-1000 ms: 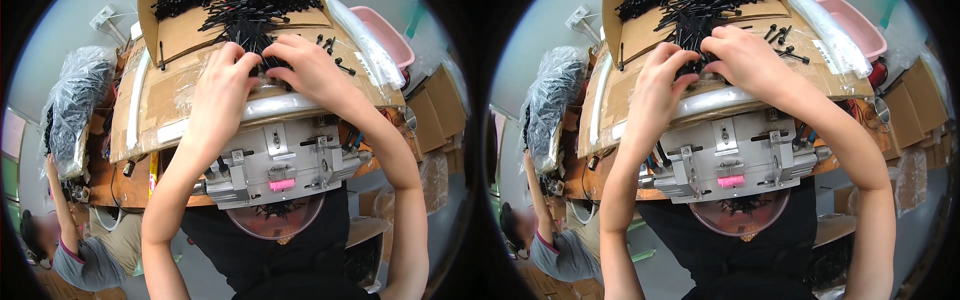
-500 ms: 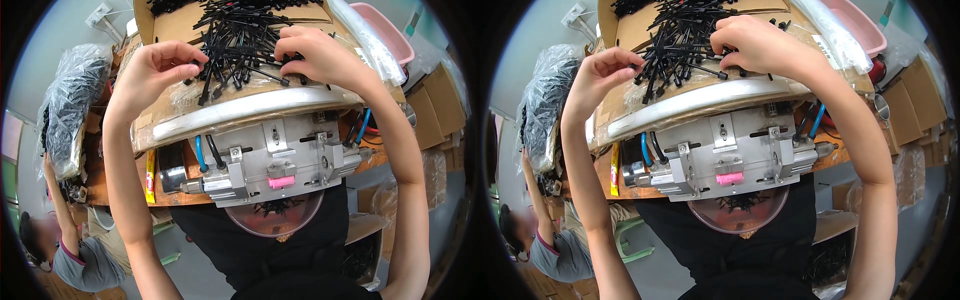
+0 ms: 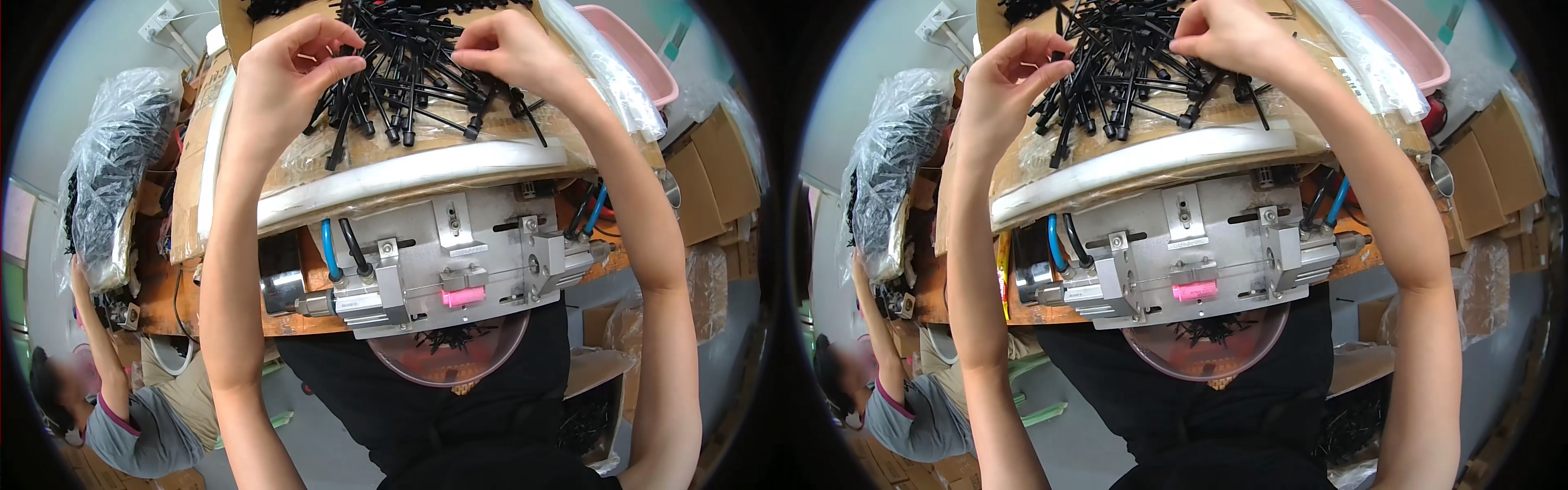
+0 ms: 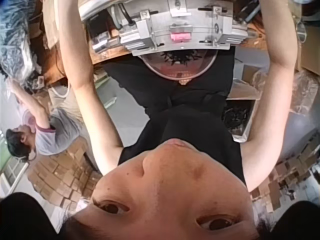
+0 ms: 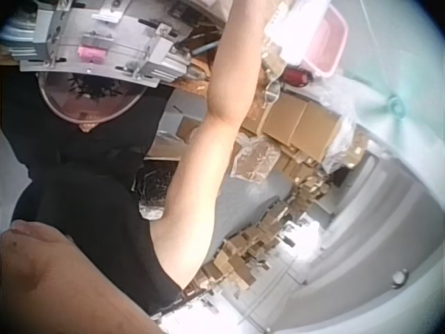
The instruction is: The person repeatedly picks up black cable ties from a cardboard box and inserts them into a pneumatic crimping machine. They operate the machine to process the ties and then place the finished items into a clear plastic bowl below the device.
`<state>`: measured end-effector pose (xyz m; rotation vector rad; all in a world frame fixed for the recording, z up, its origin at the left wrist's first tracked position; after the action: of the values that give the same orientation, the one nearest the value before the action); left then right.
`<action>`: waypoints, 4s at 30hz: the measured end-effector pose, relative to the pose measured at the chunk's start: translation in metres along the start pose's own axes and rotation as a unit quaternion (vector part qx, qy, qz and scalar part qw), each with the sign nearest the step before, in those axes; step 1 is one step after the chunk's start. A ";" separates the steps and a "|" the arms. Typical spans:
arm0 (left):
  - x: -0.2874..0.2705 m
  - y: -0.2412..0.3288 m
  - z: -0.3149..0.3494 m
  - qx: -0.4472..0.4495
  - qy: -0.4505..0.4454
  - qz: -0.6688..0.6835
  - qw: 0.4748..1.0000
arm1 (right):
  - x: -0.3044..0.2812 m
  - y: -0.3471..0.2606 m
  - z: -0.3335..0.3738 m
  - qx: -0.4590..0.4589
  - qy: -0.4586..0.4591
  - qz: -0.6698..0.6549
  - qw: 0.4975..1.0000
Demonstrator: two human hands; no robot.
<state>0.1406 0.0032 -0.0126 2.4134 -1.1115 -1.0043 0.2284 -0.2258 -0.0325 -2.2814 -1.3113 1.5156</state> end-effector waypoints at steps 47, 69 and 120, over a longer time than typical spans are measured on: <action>0.090 0.131 0.256 -0.013 -0.095 -0.263 0.960 | -0.088 -0.044 0.197 0.027 0.212 -0.315 0.925; 0.041 0.044 0.064 -0.021 -0.073 -0.116 0.990 | 0.051 -0.073 0.297 -0.040 0.056 -0.120 0.990; 0.039 0.061 0.047 -0.144 -0.074 -0.182 0.970 | 0.045 -0.079 0.295 -0.074 0.096 -0.074 0.990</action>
<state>0.0919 -0.0659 -0.0327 2.3742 -0.5186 -1.3720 -0.0471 -0.2484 -0.1707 -2.2885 -1.5410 1.1570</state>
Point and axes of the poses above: each hand's wrist, its own z-axis away from the middle knuckle, its own x-axis out of the palm, y = z × x, the point moved 4 cm from there along -z, towards the middle knuckle, and after that the axes turned 13 degrees about y, right-handed, at the moved point
